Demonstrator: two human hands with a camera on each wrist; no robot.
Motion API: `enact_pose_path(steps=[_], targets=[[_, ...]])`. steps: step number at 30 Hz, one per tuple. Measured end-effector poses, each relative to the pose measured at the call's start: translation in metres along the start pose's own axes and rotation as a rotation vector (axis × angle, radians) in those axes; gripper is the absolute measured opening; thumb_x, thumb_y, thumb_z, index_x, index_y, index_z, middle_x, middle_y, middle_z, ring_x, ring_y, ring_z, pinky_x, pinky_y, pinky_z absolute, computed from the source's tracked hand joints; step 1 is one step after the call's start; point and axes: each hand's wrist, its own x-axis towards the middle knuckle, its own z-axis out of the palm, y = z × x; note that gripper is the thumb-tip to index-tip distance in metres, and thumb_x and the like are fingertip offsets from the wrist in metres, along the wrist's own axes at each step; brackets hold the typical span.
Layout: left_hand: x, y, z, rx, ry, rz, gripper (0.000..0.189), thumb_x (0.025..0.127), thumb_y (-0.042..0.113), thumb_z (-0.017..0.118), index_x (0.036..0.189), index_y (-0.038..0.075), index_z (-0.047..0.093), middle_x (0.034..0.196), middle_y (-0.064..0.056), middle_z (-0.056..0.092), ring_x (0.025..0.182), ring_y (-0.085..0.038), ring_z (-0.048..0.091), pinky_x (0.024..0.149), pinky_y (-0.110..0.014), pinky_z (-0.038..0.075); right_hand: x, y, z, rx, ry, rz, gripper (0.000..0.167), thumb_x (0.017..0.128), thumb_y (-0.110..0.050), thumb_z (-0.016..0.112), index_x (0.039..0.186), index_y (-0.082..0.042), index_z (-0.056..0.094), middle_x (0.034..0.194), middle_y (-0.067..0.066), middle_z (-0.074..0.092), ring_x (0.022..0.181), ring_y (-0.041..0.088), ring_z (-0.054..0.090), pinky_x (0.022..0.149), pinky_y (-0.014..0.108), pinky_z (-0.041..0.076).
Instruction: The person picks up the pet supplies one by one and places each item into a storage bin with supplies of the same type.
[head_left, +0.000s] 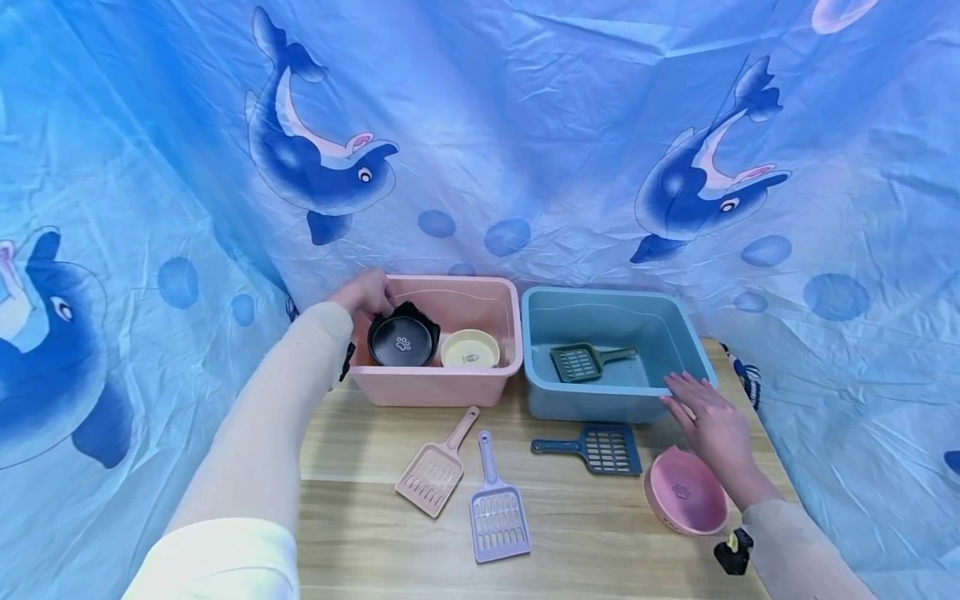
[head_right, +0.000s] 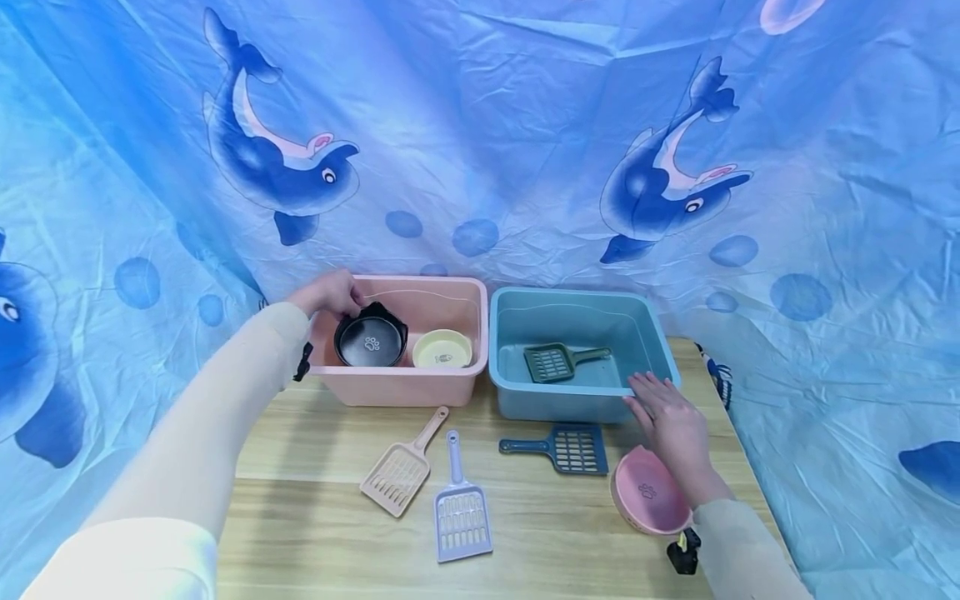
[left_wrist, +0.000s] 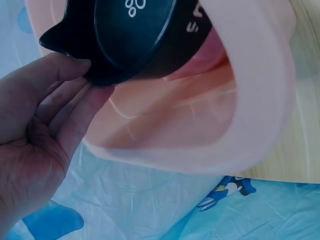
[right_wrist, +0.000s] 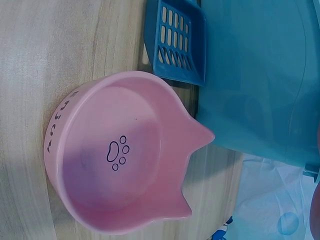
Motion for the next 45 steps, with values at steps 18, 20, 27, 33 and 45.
enact_pose_path(steps=[18, 20, 27, 33, 45], targets=[[0.015, -0.007, 0.009, 0.042, -0.026, -0.012, 0.027, 0.089, -0.004, 0.070, 0.114, -0.006, 0.078, 0.110, -0.020, 0.079, 0.074, -0.019, 0.077, 0.068, -0.028, 0.066, 0.001, -0.001, 0.001, 0.008, 0.037, -0.033, 0.049, 0.086, -0.012, 0.087, 0.133, -0.004, 0.074, 0.129, 0.021, 0.074, 0.121, 0.047, 0.069, 0.103, 0.066, 0.054], [0.017, -0.009, 0.010, 0.050, -0.028, 0.003, 0.025, 0.089, -0.005, 0.070, 0.113, -0.007, 0.078, 0.107, -0.019, 0.079, 0.073, -0.018, 0.076, 0.069, -0.028, 0.066, 0.001, -0.001, 0.001, 0.009, 0.039, -0.032, 0.048, 0.087, -0.013, 0.086, 0.133, -0.004, 0.074, 0.130, 0.021, 0.074, 0.121, 0.047, 0.069, 0.103, 0.066, 0.054], [0.019, -0.010, 0.015, 0.171, -0.025, 0.069, 0.020, 0.085, -0.002, 0.070, 0.102, -0.002, 0.081, 0.090, -0.006, 0.078, 0.074, -0.013, 0.068, 0.070, -0.025, 0.062, 0.001, 0.000, 0.002, 0.005, 0.050, -0.042, 0.043, 0.092, -0.016, 0.083, 0.131, -0.004, 0.075, 0.129, 0.021, 0.074, 0.120, 0.046, 0.070, 0.102, 0.066, 0.055], [0.019, -0.006, 0.008, 0.221, -0.014, 0.012, 0.027, 0.093, 0.002, 0.070, 0.118, 0.000, 0.080, 0.111, -0.013, 0.079, 0.091, -0.022, 0.067, 0.077, -0.028, 0.058, 0.001, 0.000, 0.003, 0.009, 0.049, -0.046, 0.042, 0.093, -0.017, 0.083, 0.132, -0.004, 0.075, 0.129, 0.021, 0.074, 0.120, 0.046, 0.070, 0.106, 0.063, 0.053], [-0.002, 0.003, -0.003, 0.111, -0.017, 0.031, 0.042, 0.094, 0.006, 0.074, 0.134, -0.005, 0.070, 0.130, -0.023, 0.073, 0.127, -0.039, 0.065, 0.110, -0.050, 0.056, 0.004, -0.003, 0.001, 0.012, 0.034, -0.040, 0.049, 0.085, -0.012, 0.089, 0.131, -0.004, 0.075, 0.127, 0.021, 0.075, 0.119, 0.047, 0.070, 0.104, 0.066, 0.054]])
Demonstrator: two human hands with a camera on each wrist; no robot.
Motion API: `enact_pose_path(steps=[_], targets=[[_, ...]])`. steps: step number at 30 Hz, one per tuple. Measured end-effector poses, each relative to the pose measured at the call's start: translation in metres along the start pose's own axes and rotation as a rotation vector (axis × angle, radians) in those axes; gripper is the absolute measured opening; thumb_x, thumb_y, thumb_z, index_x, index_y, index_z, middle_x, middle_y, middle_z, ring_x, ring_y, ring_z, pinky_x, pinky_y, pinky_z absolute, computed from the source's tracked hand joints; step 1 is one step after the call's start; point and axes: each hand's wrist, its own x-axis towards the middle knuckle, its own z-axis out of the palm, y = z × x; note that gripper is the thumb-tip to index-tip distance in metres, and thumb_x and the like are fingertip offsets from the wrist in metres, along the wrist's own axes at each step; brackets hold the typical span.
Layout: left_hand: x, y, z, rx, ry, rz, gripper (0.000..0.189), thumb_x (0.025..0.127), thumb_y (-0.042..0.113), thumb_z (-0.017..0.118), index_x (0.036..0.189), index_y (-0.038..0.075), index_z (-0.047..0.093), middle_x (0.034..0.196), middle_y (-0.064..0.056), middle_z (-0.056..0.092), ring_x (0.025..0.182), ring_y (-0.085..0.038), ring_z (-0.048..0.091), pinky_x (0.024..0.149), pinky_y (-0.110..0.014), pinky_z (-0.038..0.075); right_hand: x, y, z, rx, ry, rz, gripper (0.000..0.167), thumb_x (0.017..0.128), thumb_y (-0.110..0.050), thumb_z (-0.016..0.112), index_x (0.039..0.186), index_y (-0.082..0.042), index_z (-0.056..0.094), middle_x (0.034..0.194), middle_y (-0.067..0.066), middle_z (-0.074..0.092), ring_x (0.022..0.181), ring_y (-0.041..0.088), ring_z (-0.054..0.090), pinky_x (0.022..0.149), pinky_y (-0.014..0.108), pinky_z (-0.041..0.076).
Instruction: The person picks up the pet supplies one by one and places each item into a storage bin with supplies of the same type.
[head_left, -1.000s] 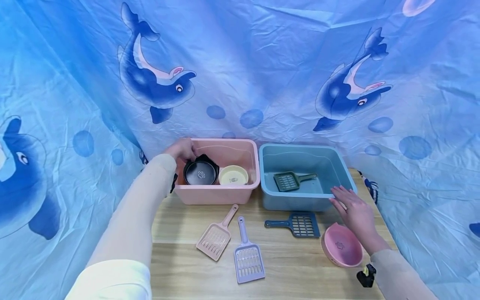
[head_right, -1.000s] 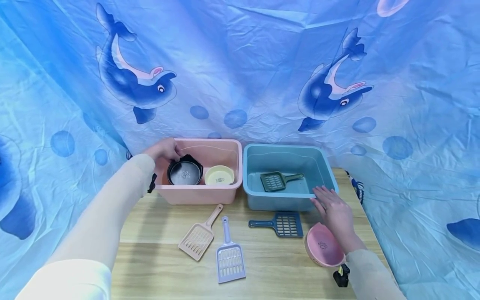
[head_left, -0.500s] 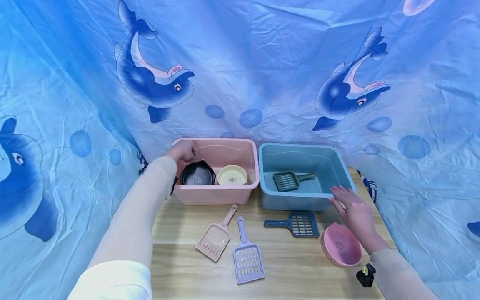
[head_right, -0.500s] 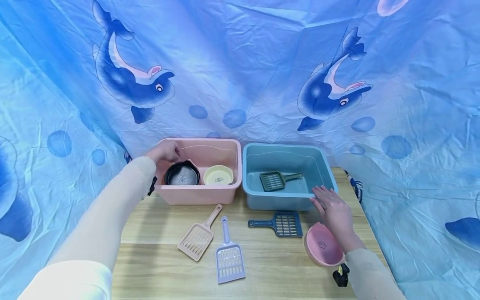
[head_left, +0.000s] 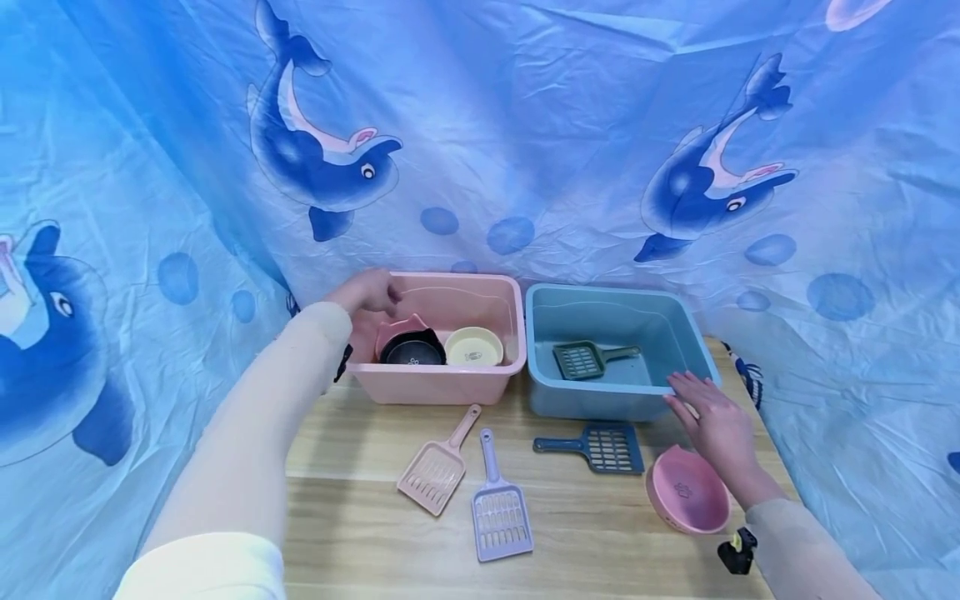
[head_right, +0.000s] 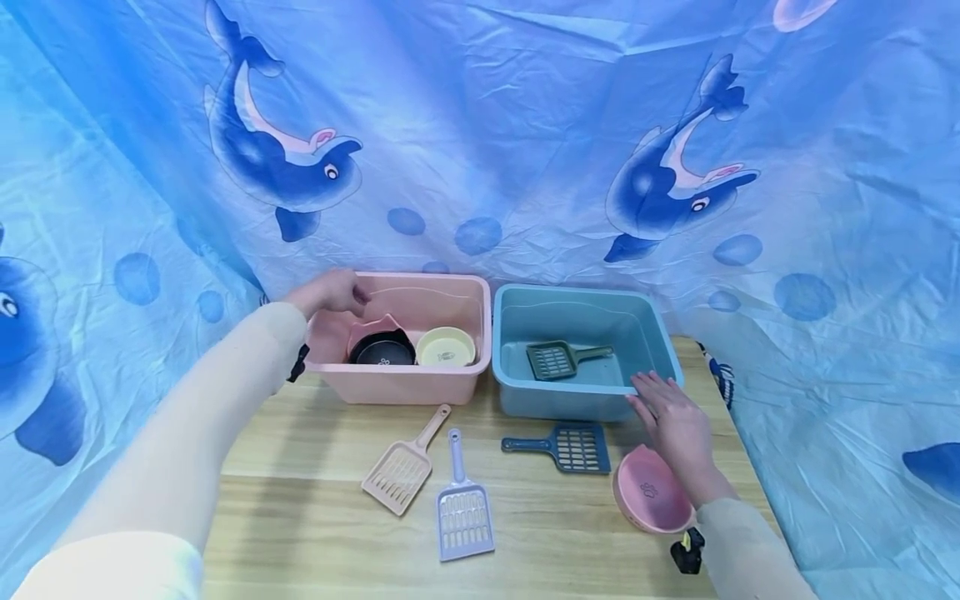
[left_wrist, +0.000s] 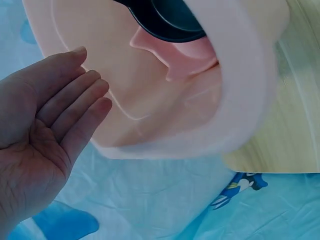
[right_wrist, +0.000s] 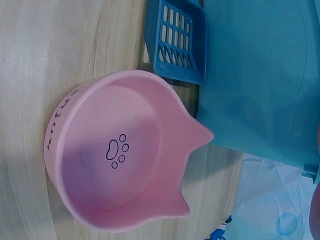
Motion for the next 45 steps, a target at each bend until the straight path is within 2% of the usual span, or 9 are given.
enact_pose_path(steps=[6, 11, 19, 22, 24, 28, 31, 38, 45], targets=[[-0.026, 0.014, -0.010, 0.016, 0.075, 0.143, 0.047, 0.095, 0.013, 0.075, 0.137, -0.005, 0.068, 0.130, -0.024, 0.073, 0.122, -0.038, 0.069, 0.108, -0.049, 0.057, -0.002, 0.001, -0.002, -0.004, -0.020, 0.028, 0.050, 0.085, -0.013, 0.089, 0.133, -0.005, 0.074, 0.129, 0.021, 0.074, 0.121, 0.047, 0.069, 0.102, 0.067, 0.054], [-0.051, 0.012, -0.015, -0.010, 0.106, 0.242, 0.049, 0.097, 0.020, 0.077, 0.139, -0.003, 0.068, 0.132, -0.023, 0.073, 0.122, -0.040, 0.070, 0.106, -0.053, 0.058, -0.004, 0.002, 0.000, -0.005, -0.026, 0.028, 0.048, 0.087, -0.014, 0.088, 0.133, -0.004, 0.074, 0.129, 0.022, 0.074, 0.121, 0.048, 0.069, 0.102, 0.068, 0.054], [-0.095, -0.004, -0.006, 0.004, 0.215, 0.269, 0.058, 0.098, 0.041, 0.078, 0.143, 0.006, 0.069, 0.124, -0.021, 0.076, 0.104, -0.033, 0.070, 0.094, -0.050, 0.056, -0.003, 0.002, 0.000, -0.011, -0.023, 0.013, 0.050, 0.086, -0.015, 0.089, 0.132, -0.004, 0.074, 0.128, 0.022, 0.074, 0.120, 0.048, 0.069, 0.102, 0.068, 0.055], [-0.108, -0.010, 0.006, 0.032, 0.283, 0.246, 0.060, 0.096, 0.042, 0.080, 0.144, 0.007, 0.068, 0.108, -0.024, 0.077, 0.085, -0.034, 0.066, 0.083, -0.049, 0.056, -0.003, 0.002, -0.001, -0.012, -0.011, 0.001, 0.049, 0.085, -0.014, 0.089, 0.131, -0.004, 0.075, 0.126, 0.022, 0.075, 0.119, 0.047, 0.070, 0.101, 0.067, 0.055], [-0.115, -0.014, 0.017, 0.050, 0.341, 0.252, 0.060, 0.095, 0.039, 0.082, 0.144, 0.007, 0.068, 0.114, -0.025, 0.077, 0.076, -0.030, 0.064, 0.079, -0.048, 0.056, -0.002, 0.002, -0.001, -0.012, -0.015, 0.003, 0.049, 0.086, -0.014, 0.089, 0.131, -0.004, 0.075, 0.126, 0.022, 0.075, 0.119, 0.047, 0.070, 0.100, 0.067, 0.056], [-0.129, -0.022, 0.040, 0.098, 0.432, 0.297, 0.062, 0.096, 0.034, 0.081, 0.148, 0.006, 0.063, 0.137, -0.024, 0.070, 0.104, -0.040, 0.074, 0.099, -0.057, 0.059, -0.002, 0.002, -0.003, -0.014, -0.030, 0.016, 0.048, 0.088, -0.017, 0.088, 0.132, -0.005, 0.074, 0.128, 0.022, 0.074, 0.120, 0.048, 0.069, 0.100, 0.068, 0.055], [-0.139, -0.028, 0.057, 0.167, 0.512, 0.331, 0.065, 0.096, 0.036, 0.080, 0.150, 0.006, 0.061, 0.152, -0.021, 0.060, 0.139, -0.045, 0.057, 0.114, -0.063, 0.049, -0.003, 0.002, -0.003, -0.016, -0.029, 0.019, 0.048, 0.088, -0.017, 0.088, 0.132, -0.005, 0.074, 0.128, 0.022, 0.074, 0.121, 0.048, 0.069, 0.098, 0.069, 0.056], [-0.150, -0.040, 0.102, 0.224, 0.738, 0.328, 0.068, 0.091, 0.036, 0.082, 0.149, 0.009, 0.063, 0.153, -0.018, 0.060, 0.142, -0.045, 0.054, 0.114, -0.066, 0.047, -0.005, 0.003, -0.003, -0.015, -0.021, 0.017, 0.049, 0.088, -0.016, 0.088, 0.134, -0.005, 0.073, 0.130, 0.022, 0.073, 0.122, 0.047, 0.069, 0.098, 0.068, 0.056], [-0.143, -0.047, 0.143, 0.236, 0.984, 0.484, 0.064, 0.089, 0.033, 0.082, 0.143, 0.002, 0.067, 0.142, -0.026, 0.065, 0.133, -0.049, 0.061, 0.115, -0.068, 0.045, -0.006, 0.001, -0.004, -0.008, -0.032, 0.031, 0.050, 0.089, -0.016, 0.087, 0.135, -0.005, 0.073, 0.131, 0.022, 0.073, 0.124, 0.047, 0.068, 0.102, 0.068, 0.054]])
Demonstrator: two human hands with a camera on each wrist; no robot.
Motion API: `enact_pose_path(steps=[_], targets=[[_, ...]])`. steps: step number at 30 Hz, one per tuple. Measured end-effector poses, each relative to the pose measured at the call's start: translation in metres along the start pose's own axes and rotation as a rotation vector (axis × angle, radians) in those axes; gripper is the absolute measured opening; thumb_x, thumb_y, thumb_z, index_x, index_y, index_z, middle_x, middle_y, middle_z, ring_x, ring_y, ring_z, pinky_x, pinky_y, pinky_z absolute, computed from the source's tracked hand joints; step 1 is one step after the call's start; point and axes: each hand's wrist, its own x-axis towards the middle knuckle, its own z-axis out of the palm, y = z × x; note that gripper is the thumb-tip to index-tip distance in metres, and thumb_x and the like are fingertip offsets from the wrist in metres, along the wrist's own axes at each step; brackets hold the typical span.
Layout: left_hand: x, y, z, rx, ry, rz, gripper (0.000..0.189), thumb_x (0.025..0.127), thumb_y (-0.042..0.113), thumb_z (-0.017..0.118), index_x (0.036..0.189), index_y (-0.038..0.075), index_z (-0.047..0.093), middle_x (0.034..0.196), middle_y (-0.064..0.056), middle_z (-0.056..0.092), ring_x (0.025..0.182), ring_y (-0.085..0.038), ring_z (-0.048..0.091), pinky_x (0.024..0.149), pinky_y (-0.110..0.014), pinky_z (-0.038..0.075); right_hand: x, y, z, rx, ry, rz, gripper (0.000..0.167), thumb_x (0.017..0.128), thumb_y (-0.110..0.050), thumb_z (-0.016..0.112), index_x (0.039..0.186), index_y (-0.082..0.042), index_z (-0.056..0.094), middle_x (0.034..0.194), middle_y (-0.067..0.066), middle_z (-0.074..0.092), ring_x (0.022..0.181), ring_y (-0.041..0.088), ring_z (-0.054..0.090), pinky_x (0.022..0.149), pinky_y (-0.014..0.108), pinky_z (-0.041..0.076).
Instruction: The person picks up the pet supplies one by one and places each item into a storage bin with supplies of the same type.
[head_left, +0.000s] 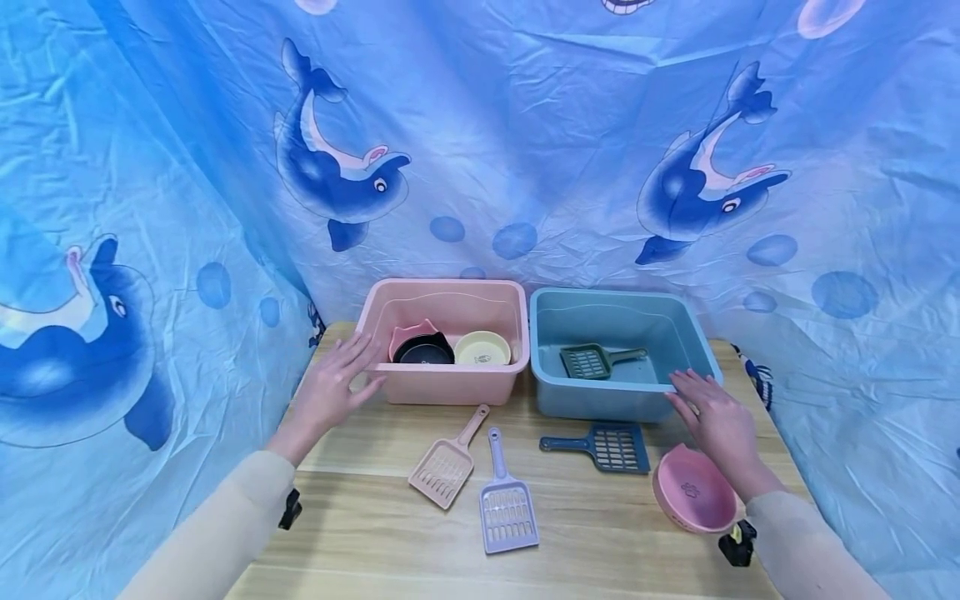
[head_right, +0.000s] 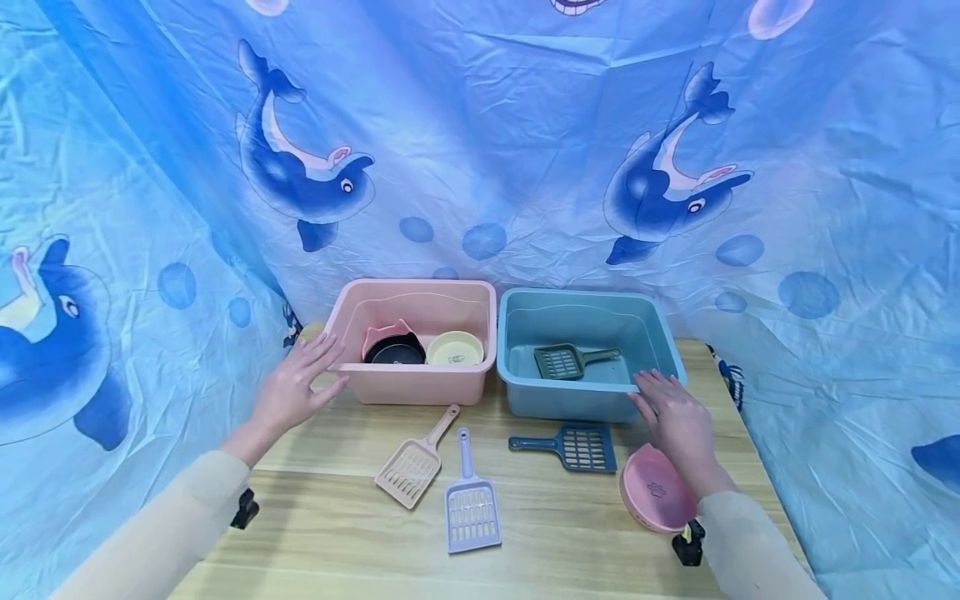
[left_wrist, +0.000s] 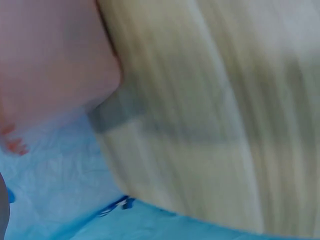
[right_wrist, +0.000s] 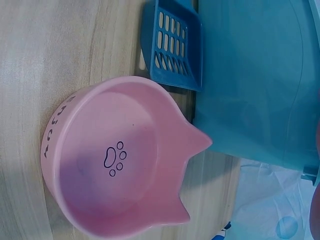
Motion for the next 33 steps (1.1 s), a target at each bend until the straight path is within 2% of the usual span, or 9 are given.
enact_pose_path(steps=[5, 11, 17, 22, 26, 27, 29, 31, 33], targets=[[-0.010, 0.003, 0.020, 0.004, 0.078, 0.001, 0.059, 0.093, 0.033, 0.079, 0.143, 0.005, 0.067, 0.141, -0.025, 0.066, 0.133, -0.048, 0.062, 0.121, -0.063, 0.041, 0.001, -0.002, -0.002, -0.004, -0.007, 0.003, 0.051, 0.088, -0.015, 0.088, 0.135, -0.004, 0.073, 0.131, 0.023, 0.072, 0.124, 0.047, 0.068, 0.102, 0.068, 0.054], [-0.015, 0.006, 0.034, 0.039, 0.122, -0.025, 0.060, 0.086, 0.026, 0.082, 0.141, 0.007, 0.068, 0.137, -0.024, 0.069, 0.130, -0.046, 0.064, 0.125, -0.053, 0.039, 0.003, -0.001, -0.003, -0.010, -0.013, -0.004, 0.050, 0.088, -0.016, 0.088, 0.135, -0.005, 0.073, 0.132, 0.022, 0.072, 0.123, 0.048, 0.068, 0.099, 0.068, 0.055], [-0.017, 0.010, 0.041, 0.053, 0.156, -0.055, 0.058, 0.084, 0.021, 0.084, 0.139, 0.008, 0.069, 0.134, -0.023, 0.071, 0.128, -0.045, 0.066, 0.113, -0.062, 0.050, 0.002, 0.000, -0.005, -0.006, -0.025, -0.012, 0.049, 0.089, -0.017, 0.087, 0.134, -0.003, 0.073, 0.132, 0.023, 0.072, 0.122, 0.050, 0.068, 0.099, 0.069, 0.055], [-0.017, 0.013, 0.042, 0.050, 0.163, -0.094, 0.058, 0.086, 0.021, 0.084, 0.141, 0.011, 0.068, 0.133, -0.022, 0.071, 0.127, -0.044, 0.067, 0.110, -0.064, 0.052, 0.005, -0.001, -0.012, -0.016, -0.092, -0.005, 0.049, 0.093, -0.022, 0.083, 0.136, -0.001, 0.071, 0.137, 0.026, 0.069, 0.126, 0.051, 0.065, 0.100, 0.070, 0.054], [-0.017, 0.014, 0.043, 0.048, 0.166, -0.118, 0.049, 0.095, 0.029, 0.079, 0.140, 0.012, 0.068, 0.133, -0.021, 0.071, 0.127, -0.042, 0.067, 0.113, -0.060, 0.051, 0.009, 0.000, -0.022, 0.000, -0.173, -0.011, 0.053, 0.096, -0.029, 0.081, 0.137, 0.002, 0.069, 0.140, 0.027, 0.066, 0.129, 0.053, 0.062, 0.101, 0.071, 0.053], [-0.017, 0.014, 0.043, 0.051, 0.169, -0.122, 0.047, 0.098, 0.032, 0.077, 0.139, 0.012, 0.068, 0.134, -0.020, 0.071, 0.128, -0.042, 0.067, 0.113, -0.060, 0.051, 0.011, 0.001, -0.027, 0.007, -0.188, -0.019, 0.054, 0.096, -0.030, 0.082, 0.138, 0.002, 0.069, 0.140, 0.027, 0.066, 0.128, 0.053, 0.062, 0.099, 0.070, 0.055], [-0.017, 0.014, 0.043, 0.051, 0.178, -0.113, 0.046, 0.097, 0.032, 0.076, 0.138, 0.011, 0.069, 0.132, -0.021, 0.072, 0.126, -0.043, 0.068, 0.111, -0.061, 0.052, 0.015, 0.002, -0.037, 0.010, -0.217, -0.038, 0.055, 0.095, -0.032, 0.082, 0.138, 0.001, 0.069, 0.140, 0.027, 0.066, 0.125, 0.053, 0.064, 0.091, 0.067, 0.060], [-0.017, 0.014, 0.043, 0.046, 0.191, -0.106, 0.047, 0.095, 0.031, 0.077, 0.137, 0.010, 0.070, 0.131, -0.022, 0.072, 0.125, -0.044, 0.068, 0.109, -0.063, 0.053, 0.020, 0.006, -0.049, 0.020, -0.231, -0.070, 0.055, 0.093, -0.030, 0.084, 0.137, 0.000, 0.070, 0.137, 0.027, 0.068, 0.113, 0.051, 0.070, 0.078, 0.062, 0.064], [-0.017, 0.013, 0.043, 0.045, 0.202, -0.105, 0.046, 0.096, 0.032, 0.076, 0.136, 0.009, 0.070, 0.130, -0.023, 0.072, 0.124, -0.045, 0.069, 0.106, -0.065, 0.054, 0.025, 0.009, -0.061, 0.033, -0.254, -0.095, 0.054, 0.092, -0.028, 0.085, 0.136, -0.001, 0.071, 0.134, 0.027, 0.070, 0.106, 0.049, 0.073, 0.072, 0.060, 0.064]])
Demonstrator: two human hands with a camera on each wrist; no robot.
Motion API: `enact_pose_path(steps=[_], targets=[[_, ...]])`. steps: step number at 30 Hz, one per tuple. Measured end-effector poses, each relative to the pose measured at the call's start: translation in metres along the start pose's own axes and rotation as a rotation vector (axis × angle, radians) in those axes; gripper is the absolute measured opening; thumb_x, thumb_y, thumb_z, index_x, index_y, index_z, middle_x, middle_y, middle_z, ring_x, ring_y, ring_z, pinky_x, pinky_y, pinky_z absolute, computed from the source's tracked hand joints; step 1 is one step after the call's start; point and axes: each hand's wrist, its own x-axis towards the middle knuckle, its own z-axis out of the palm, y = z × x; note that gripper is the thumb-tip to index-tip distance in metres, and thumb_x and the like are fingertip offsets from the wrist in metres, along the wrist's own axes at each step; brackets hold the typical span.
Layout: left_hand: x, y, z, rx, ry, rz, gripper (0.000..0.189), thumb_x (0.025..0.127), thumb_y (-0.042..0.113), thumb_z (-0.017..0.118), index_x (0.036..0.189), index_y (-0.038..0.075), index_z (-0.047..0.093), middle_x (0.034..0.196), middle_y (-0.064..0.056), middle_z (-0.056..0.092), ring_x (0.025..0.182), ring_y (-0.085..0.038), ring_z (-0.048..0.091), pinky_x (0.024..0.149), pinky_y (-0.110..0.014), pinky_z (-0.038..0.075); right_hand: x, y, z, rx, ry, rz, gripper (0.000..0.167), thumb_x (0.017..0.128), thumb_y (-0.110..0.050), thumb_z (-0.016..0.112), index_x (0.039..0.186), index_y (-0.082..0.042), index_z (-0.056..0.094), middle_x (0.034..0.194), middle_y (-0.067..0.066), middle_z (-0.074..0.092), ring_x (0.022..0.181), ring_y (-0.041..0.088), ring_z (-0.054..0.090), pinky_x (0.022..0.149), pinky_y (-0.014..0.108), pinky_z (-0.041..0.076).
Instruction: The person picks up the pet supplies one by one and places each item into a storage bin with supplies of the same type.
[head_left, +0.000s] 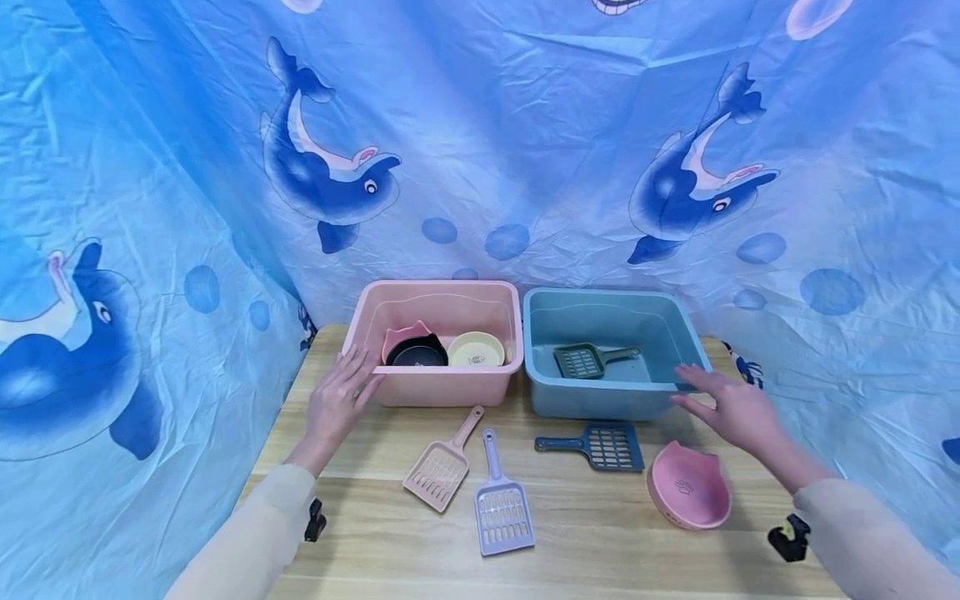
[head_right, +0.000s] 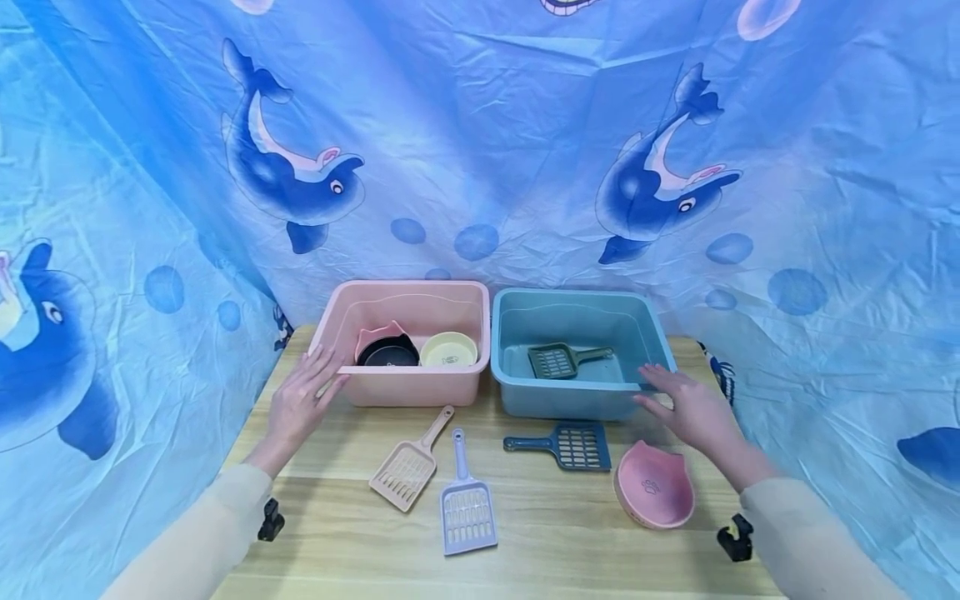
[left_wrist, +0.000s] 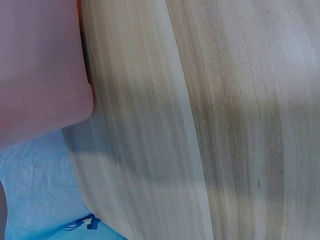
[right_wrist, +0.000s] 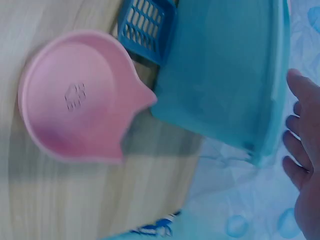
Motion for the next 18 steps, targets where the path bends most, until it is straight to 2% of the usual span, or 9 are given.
enact_pose_path(steps=[5, 7, 10, 11, 13, 16, 18], targets=[[-0.001, -0.002, -0.003, 0.011, -0.006, -0.005, 0.048, 0.107, 0.044, 0.063, 0.136, 0.008, 0.070, 0.130, -0.024, 0.072, 0.124, -0.045, 0.068, 0.105, -0.065, 0.055, 0.002, 0.006, -0.028, 0.058, -0.120, -0.025, 0.055, 0.092, -0.026, 0.086, 0.136, 0.002, 0.070, 0.127, 0.028, 0.073, 0.100, 0.043, 0.077, 0.086, 0.063, 0.063], [-0.002, -0.003, -0.004, 0.017, -0.021, -0.004, 0.046, 0.105, 0.041, 0.066, 0.137, 0.008, 0.070, 0.132, -0.024, 0.071, 0.125, -0.046, 0.068, 0.106, -0.065, 0.054, 0.002, 0.007, -0.038, 0.062, -0.173, -0.022, 0.057, 0.091, -0.028, 0.087, 0.136, 0.003, 0.070, 0.126, 0.029, 0.073, 0.098, 0.041, 0.077, 0.086, 0.062, 0.063], [-0.002, -0.003, -0.004, 0.012, -0.035, -0.003, 0.049, 0.094, 0.027, 0.079, 0.137, 0.007, 0.070, 0.133, -0.025, 0.070, 0.125, -0.046, 0.067, 0.106, -0.066, 0.054, 0.002, 0.006, -0.050, 0.057, -0.226, -0.033, 0.058, 0.089, -0.030, 0.089, 0.134, 0.002, 0.072, 0.125, 0.028, 0.074, 0.098, 0.040, 0.078, 0.085, 0.060, 0.064], [-0.002, -0.003, -0.005, 0.010, -0.039, -0.005, 0.052, 0.089, 0.023, 0.082, 0.137, 0.007, 0.070, 0.133, -0.025, 0.070, 0.125, -0.047, 0.067, 0.106, -0.066, 0.054, 0.002, 0.006, -0.054, 0.056, -0.244, -0.033, 0.058, 0.089, -0.031, 0.089, 0.134, 0.001, 0.072, 0.126, 0.028, 0.074, 0.103, 0.042, 0.076, 0.085, 0.060, 0.064], [-0.002, -0.002, -0.004, 0.016, -0.037, -0.003, 0.045, 0.099, 0.032, 0.075, 0.136, 0.007, 0.070, 0.132, -0.025, 0.071, 0.125, -0.046, 0.068, 0.105, -0.066, 0.055, 0.001, 0.005, -0.060, 0.054, -0.275, -0.042, 0.058, 0.088, -0.033, 0.090, 0.133, 0.000, 0.073, 0.125, 0.027, 0.074, 0.105, 0.044, 0.075, 0.086, 0.061, 0.064], [-0.001, -0.001, -0.003, 0.025, -0.035, -0.005, 0.052, 0.111, 0.049, 0.053, 0.136, 0.007, 0.071, 0.132, -0.024, 0.071, 0.125, -0.045, 0.068, 0.105, -0.065, 0.055, -0.001, 0.005, -0.067, 0.058, -0.339, -0.022, 0.060, 0.088, -0.038, 0.089, 0.134, -0.002, 0.073, 0.093, 0.007, 0.080, 0.077, 0.022, 0.076, 0.080, 0.049, 0.067], [-0.001, -0.001, -0.002, 0.025, -0.036, -0.008, 0.062, 0.112, 0.056, 0.041, 0.136, 0.007, 0.070, 0.132, -0.024, 0.071, 0.126, -0.044, 0.068, 0.107, -0.064, 0.055, -0.003, 0.006, -0.070, 0.068, -0.374, -0.020, 0.062, 0.088, -0.041, 0.088, 0.134, -0.002, 0.074, 0.080, -0.003, 0.074, 0.058, 0.010, 0.062, 0.075, 0.040, 0.066]])
